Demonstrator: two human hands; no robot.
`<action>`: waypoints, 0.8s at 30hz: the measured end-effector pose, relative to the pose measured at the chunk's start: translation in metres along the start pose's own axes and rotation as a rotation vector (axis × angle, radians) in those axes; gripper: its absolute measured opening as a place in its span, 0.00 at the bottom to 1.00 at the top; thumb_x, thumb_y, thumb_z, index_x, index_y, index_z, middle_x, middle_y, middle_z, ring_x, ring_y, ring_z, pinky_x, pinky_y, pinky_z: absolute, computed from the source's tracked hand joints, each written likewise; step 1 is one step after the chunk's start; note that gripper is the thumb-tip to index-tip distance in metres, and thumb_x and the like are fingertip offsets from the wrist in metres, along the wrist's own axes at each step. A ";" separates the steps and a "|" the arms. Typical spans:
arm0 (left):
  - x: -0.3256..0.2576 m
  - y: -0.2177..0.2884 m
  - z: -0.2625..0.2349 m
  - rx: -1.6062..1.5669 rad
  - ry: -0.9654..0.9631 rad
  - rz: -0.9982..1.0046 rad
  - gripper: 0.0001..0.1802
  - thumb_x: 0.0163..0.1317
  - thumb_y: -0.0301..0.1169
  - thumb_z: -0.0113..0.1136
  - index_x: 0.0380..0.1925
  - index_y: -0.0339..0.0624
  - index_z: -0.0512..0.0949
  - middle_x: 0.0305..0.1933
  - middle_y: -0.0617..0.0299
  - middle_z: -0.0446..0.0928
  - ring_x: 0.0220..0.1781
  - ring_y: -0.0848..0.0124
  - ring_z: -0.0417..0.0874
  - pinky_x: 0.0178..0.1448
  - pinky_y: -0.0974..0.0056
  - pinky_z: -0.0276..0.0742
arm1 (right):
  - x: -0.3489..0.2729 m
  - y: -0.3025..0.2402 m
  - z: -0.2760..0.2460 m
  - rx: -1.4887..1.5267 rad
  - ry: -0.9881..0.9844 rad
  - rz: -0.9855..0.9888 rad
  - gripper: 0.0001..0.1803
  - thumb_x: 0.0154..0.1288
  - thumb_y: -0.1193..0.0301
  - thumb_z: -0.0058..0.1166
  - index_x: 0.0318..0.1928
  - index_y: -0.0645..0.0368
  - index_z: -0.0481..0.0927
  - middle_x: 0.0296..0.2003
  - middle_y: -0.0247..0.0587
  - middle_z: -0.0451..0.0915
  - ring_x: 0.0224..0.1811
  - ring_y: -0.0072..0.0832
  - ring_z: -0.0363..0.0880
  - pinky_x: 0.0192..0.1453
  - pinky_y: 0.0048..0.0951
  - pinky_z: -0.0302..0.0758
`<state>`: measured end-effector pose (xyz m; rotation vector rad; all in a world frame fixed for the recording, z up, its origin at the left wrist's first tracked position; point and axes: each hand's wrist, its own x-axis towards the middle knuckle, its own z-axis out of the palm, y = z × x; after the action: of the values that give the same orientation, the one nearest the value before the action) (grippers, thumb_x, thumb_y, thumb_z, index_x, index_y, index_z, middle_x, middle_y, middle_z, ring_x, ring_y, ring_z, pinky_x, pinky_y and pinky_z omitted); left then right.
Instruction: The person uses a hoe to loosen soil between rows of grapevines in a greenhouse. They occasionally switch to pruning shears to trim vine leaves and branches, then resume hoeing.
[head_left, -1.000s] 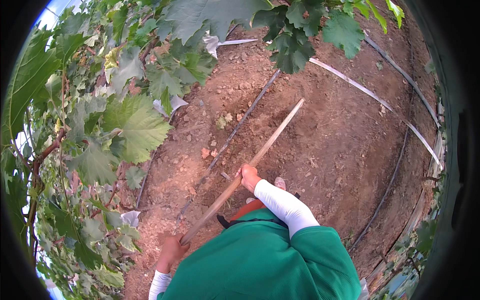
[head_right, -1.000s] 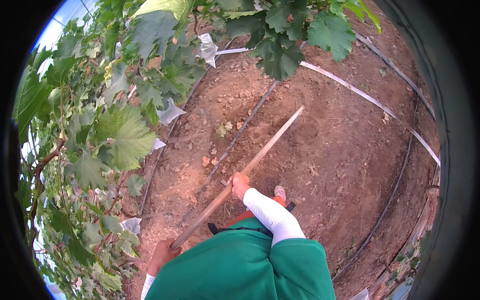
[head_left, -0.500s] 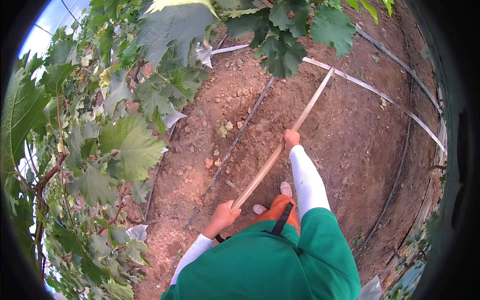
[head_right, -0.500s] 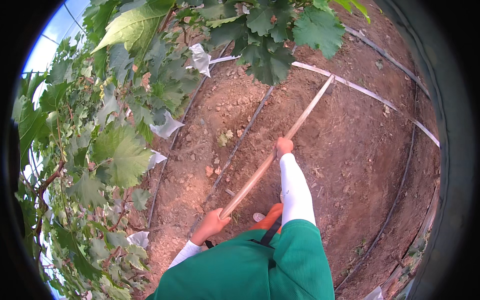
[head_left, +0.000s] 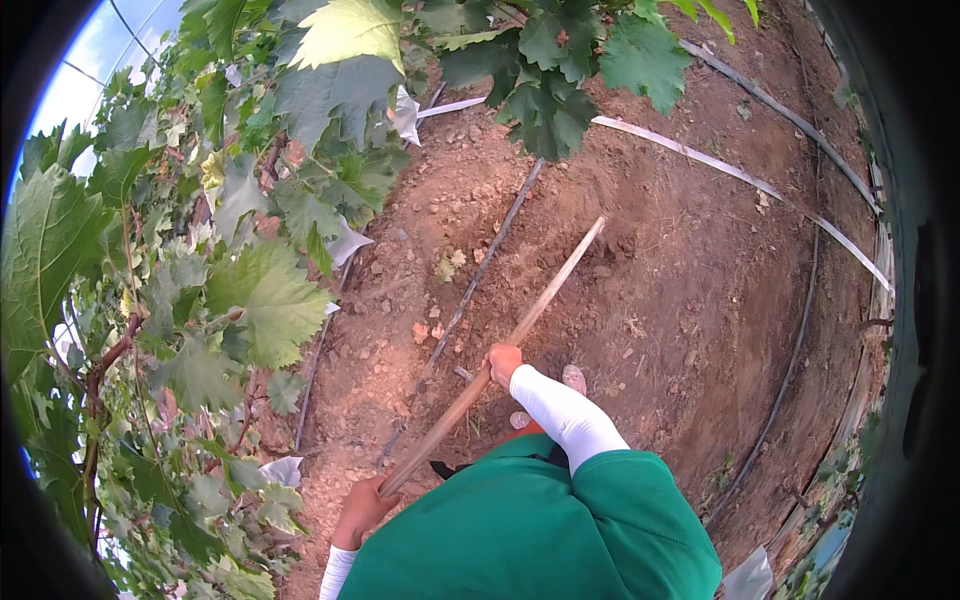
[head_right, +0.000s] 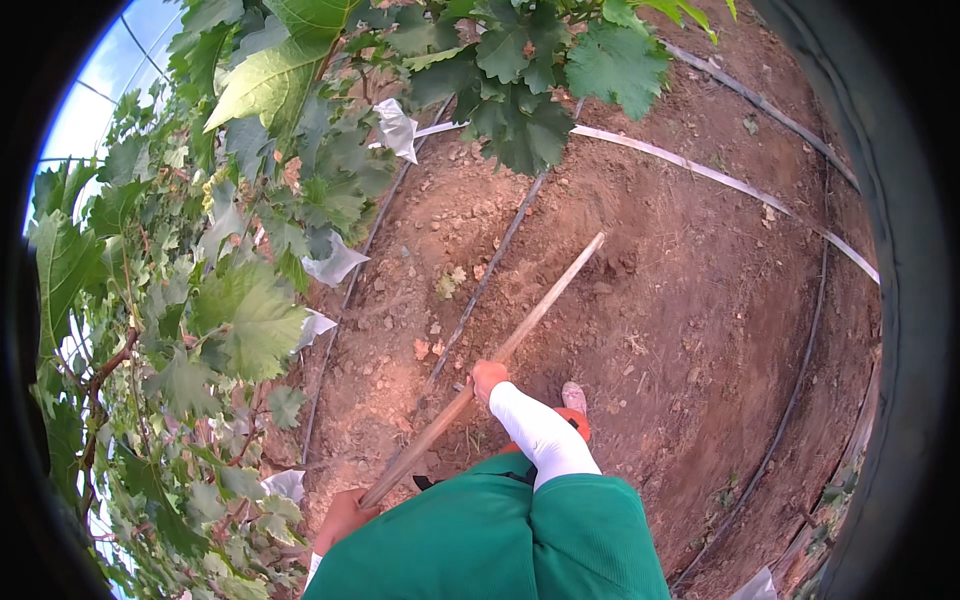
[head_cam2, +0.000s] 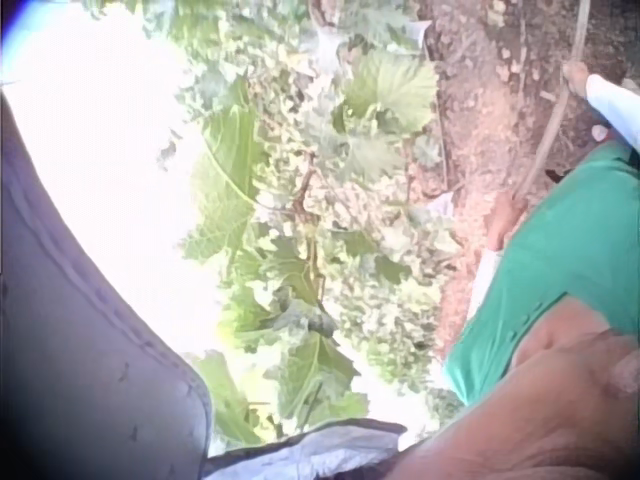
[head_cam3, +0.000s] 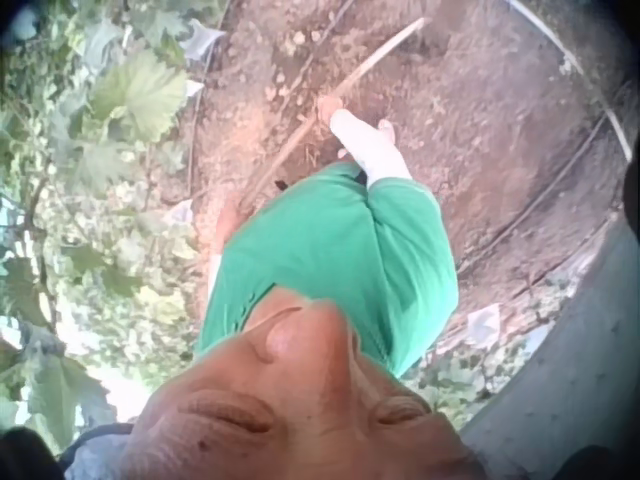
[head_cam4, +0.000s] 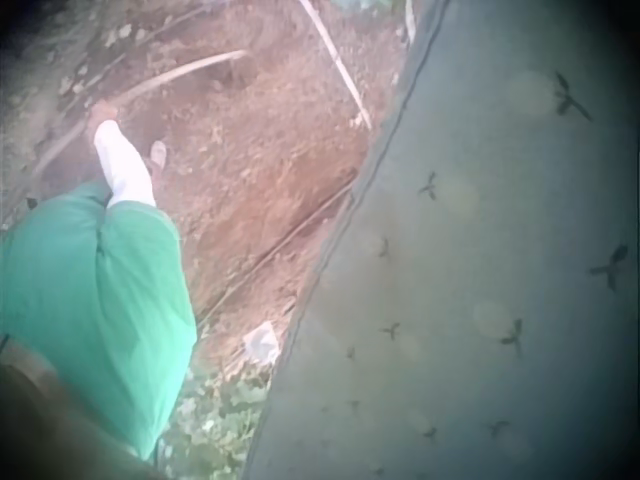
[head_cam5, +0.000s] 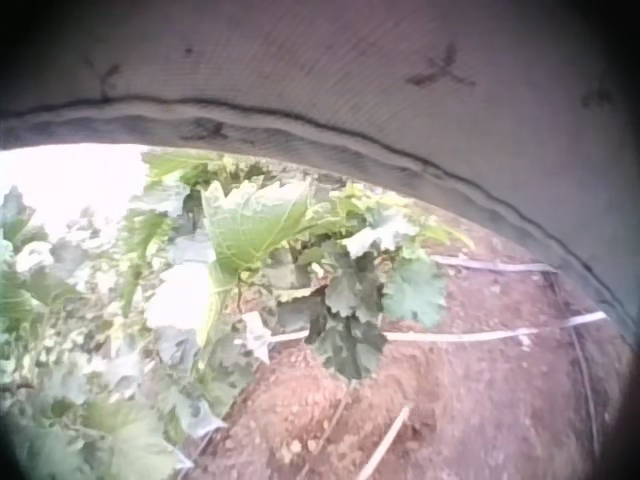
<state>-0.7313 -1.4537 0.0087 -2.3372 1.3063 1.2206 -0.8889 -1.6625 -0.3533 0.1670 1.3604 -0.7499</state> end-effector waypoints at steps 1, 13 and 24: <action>-0.008 -0.011 -0.002 0.001 0.009 -0.021 0.15 0.51 0.35 0.65 0.38 0.39 0.80 0.27 0.46 0.79 0.32 0.56 0.82 0.37 0.57 0.75 | -0.007 0.011 0.012 -0.007 0.004 0.033 0.08 0.56 0.81 0.46 0.20 0.66 0.70 0.15 0.47 0.70 0.14 0.38 0.72 0.15 0.39 0.65; 0.043 0.027 0.060 -0.163 0.039 0.042 0.16 0.55 0.38 0.64 0.40 0.39 0.80 0.28 0.47 0.79 0.31 0.57 0.83 0.37 0.56 0.75 | 0.004 -0.103 -0.007 -0.079 0.048 -0.303 0.11 0.58 0.76 0.49 0.21 0.69 0.72 0.15 0.45 0.73 0.13 0.34 0.75 0.13 0.37 0.68; 0.020 0.004 0.024 0.082 -0.135 0.163 0.17 0.54 0.40 0.63 0.35 0.38 0.78 0.31 0.43 0.78 0.34 0.46 0.80 0.38 0.52 0.74 | 0.035 0.014 -0.081 -0.058 0.115 -0.035 0.10 0.57 0.75 0.47 0.22 0.66 0.76 0.18 0.48 0.75 0.19 0.38 0.77 0.23 0.39 0.73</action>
<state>-0.7428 -1.4551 -0.0207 -2.0879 1.4935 1.3190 -0.9468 -1.6229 -0.4093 0.1425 1.4959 -0.7387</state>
